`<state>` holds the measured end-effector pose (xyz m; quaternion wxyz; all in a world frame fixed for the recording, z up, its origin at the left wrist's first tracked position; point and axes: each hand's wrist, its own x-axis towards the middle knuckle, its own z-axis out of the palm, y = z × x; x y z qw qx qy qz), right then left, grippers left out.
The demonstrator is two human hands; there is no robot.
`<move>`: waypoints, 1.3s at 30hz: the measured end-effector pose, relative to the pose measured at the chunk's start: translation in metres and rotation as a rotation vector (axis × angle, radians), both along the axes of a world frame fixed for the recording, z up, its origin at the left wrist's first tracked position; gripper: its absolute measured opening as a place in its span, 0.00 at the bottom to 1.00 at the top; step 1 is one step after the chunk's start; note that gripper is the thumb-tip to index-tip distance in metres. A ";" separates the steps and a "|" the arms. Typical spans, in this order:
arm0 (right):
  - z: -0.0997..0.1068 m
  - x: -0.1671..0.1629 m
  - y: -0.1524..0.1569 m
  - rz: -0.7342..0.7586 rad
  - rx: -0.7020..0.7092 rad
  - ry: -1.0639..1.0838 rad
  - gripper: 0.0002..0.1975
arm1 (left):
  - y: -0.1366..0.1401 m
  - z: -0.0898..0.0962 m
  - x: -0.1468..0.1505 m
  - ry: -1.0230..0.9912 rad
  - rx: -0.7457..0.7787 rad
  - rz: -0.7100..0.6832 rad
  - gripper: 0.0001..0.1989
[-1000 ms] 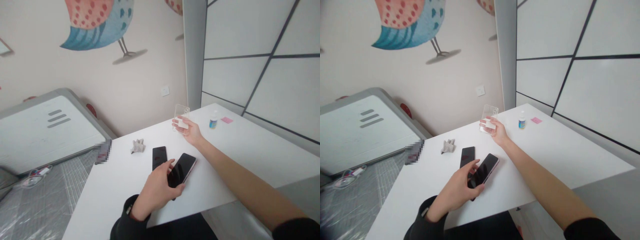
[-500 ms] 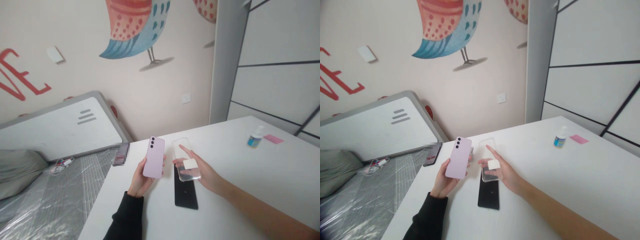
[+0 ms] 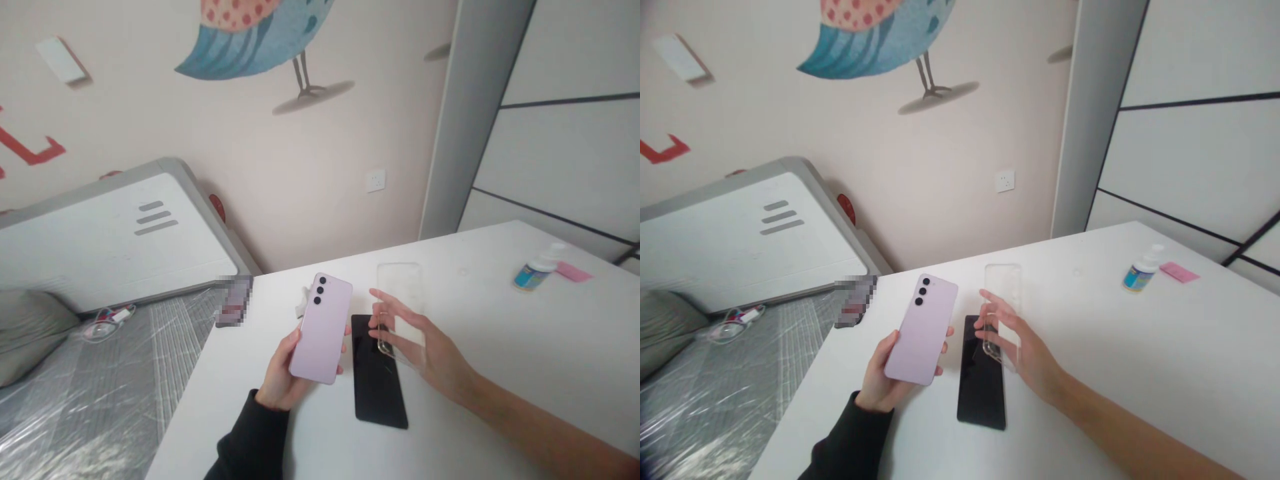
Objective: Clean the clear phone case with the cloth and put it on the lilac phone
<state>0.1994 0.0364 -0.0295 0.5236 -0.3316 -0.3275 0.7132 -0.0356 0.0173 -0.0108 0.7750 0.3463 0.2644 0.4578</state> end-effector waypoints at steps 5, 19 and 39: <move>0.008 0.010 0.009 -0.040 0.000 -0.086 0.24 | -0.006 0.000 0.002 0.006 0.005 -0.150 0.27; 0.007 0.008 0.007 0.059 0.155 -0.095 0.24 | -0.008 0.003 0.011 0.103 0.035 -0.334 0.28; -0.009 -0.001 -0.003 0.298 0.227 -0.104 0.28 | -0.006 -0.010 -0.001 0.396 0.425 -0.070 0.30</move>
